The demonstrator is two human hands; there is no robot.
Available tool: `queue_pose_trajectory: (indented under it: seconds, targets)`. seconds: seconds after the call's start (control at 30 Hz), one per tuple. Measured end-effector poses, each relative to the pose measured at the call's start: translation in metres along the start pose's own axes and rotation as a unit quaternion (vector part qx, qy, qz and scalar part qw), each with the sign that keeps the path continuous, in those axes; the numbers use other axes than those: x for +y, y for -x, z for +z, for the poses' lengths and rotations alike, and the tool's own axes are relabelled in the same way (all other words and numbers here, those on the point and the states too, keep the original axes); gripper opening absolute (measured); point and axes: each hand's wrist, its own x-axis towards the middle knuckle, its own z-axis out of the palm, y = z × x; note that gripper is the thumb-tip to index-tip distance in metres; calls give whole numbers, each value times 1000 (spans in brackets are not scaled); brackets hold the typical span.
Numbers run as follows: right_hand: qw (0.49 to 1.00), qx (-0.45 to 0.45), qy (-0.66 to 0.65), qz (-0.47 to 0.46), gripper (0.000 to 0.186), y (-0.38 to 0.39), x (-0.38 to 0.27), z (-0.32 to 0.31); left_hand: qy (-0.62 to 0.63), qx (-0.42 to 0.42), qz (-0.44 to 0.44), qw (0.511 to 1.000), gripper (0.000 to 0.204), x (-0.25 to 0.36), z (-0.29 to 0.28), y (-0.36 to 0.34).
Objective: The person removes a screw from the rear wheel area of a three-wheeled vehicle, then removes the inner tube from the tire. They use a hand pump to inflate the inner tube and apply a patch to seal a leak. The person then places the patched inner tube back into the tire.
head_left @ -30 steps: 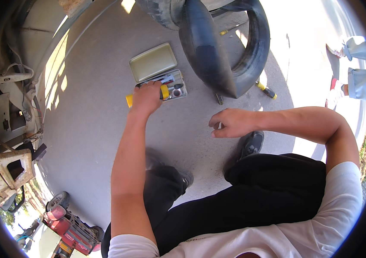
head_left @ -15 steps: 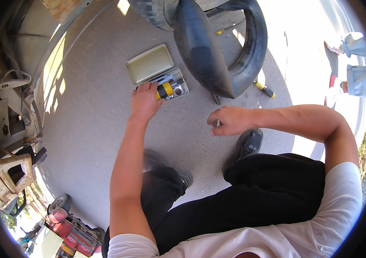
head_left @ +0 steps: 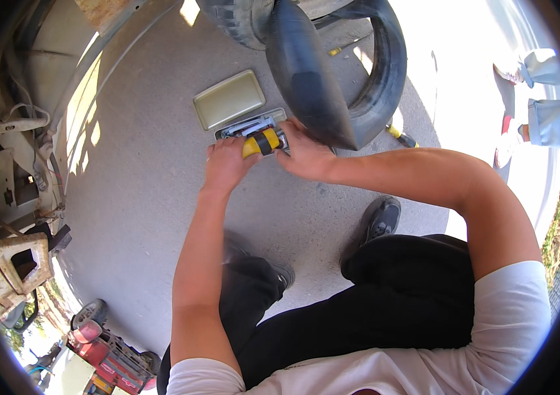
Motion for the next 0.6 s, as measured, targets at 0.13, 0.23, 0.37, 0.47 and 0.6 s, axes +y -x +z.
queue_pose_trajectory:
  seconds: [0.13, 0.23, 0.37, 0.47, 0.6]
  targets:
    - [994, -80, -20, 71, 49, -26, -27, -11, -39, -93, -150, 984, 59, 22, -22, -9]
    - [982, -96, -13, 159, 48, -49, -36, -4, 8, -123, -184, 975, 72, 21, -23, -18]
    - [973, -105, -22, 206, 50, -60, -28, 3, 45, -96, -199, 974, 80, 17, -20, -20]
    - [973, -96, -35, 206, 49, -60, -22, 9, 66, -131, -192, 970, 80, 19, -26, -27]
    - [979, -69, -66, 181, 46, -54, -13, 15, 120, -147, -219, 957, 72, 17, -23, -42]
